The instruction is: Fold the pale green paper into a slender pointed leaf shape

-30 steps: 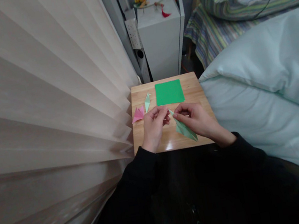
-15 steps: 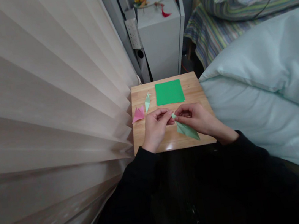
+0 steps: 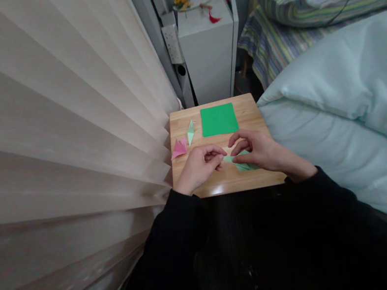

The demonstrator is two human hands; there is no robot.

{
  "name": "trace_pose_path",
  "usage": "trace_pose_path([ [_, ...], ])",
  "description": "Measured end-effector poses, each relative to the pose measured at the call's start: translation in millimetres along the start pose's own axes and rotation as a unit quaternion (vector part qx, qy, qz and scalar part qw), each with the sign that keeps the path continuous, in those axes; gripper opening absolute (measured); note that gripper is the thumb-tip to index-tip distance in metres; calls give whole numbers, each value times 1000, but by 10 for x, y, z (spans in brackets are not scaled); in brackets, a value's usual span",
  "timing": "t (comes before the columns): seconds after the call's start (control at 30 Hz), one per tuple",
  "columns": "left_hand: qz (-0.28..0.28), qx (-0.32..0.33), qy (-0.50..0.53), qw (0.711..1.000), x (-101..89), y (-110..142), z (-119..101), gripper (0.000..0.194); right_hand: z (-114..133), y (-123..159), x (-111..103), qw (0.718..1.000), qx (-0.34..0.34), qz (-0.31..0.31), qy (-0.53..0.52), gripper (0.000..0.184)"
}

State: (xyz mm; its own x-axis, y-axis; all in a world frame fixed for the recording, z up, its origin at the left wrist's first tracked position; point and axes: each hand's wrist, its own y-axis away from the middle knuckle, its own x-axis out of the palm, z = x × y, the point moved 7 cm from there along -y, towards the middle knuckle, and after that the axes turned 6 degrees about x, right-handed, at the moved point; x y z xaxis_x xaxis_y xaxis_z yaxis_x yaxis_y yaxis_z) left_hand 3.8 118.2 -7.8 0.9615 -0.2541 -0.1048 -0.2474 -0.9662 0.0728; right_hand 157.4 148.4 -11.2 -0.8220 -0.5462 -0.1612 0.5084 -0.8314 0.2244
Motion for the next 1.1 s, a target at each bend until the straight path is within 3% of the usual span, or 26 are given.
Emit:
trace_pose_path([
  [0.13, 59, -5, -82, 995, 65, 26, 79, 8, -3, 16, 108, 995, -11, 28, 91, 24],
  [0.2, 48, -1, -119, 992, 51, 11, 128, 9, 62, 15, 62, 985, -52, -15, 165, 20],
  [0.3, -60, 8, -112, 992, -70, -27, 157, 11, 238, 95, -254, 933, -135, -239, 234, 21],
  [0.37, -150, 5, -41, 988, -136, -25, 181, 12, 241, 206, -473, 891, -138, -392, 183, 23],
  [0.4, -183, 1, 7, 983, -138, -19, 200, 11, 186, 226, -524, 885, -119, -428, 139, 26],
  [0.47, -239, -7, 87, 967, -112, 6, 232, 11, 28, 160, -483, 910, -74, -408, 26, 36],
  [0.57, -271, -9, 134, 953, -12, 42, 237, 12, -153, -28, -180, 953, -19, -268, -141, 44],
  [0.63, -271, -7, 135, 953, 51, 62, 219, 13, -158, -102, 12, 964, -12, -183, -191, 44],
  [0.7, -256, -5, 129, 958, 103, 72, 196, 15, -138, -109, 57, 962, -13, -169, -214, 42],
  [0.93, -174, -16, 100, 980, 184, 55, 160, 18, -114, -52, -78, 967, 19, -178, -180, 34],
  [1.1, -149, -13, 88, 985, 196, 52, 125, 15, -113, -41, -119, 971, 29, -174, -160, 31],
])
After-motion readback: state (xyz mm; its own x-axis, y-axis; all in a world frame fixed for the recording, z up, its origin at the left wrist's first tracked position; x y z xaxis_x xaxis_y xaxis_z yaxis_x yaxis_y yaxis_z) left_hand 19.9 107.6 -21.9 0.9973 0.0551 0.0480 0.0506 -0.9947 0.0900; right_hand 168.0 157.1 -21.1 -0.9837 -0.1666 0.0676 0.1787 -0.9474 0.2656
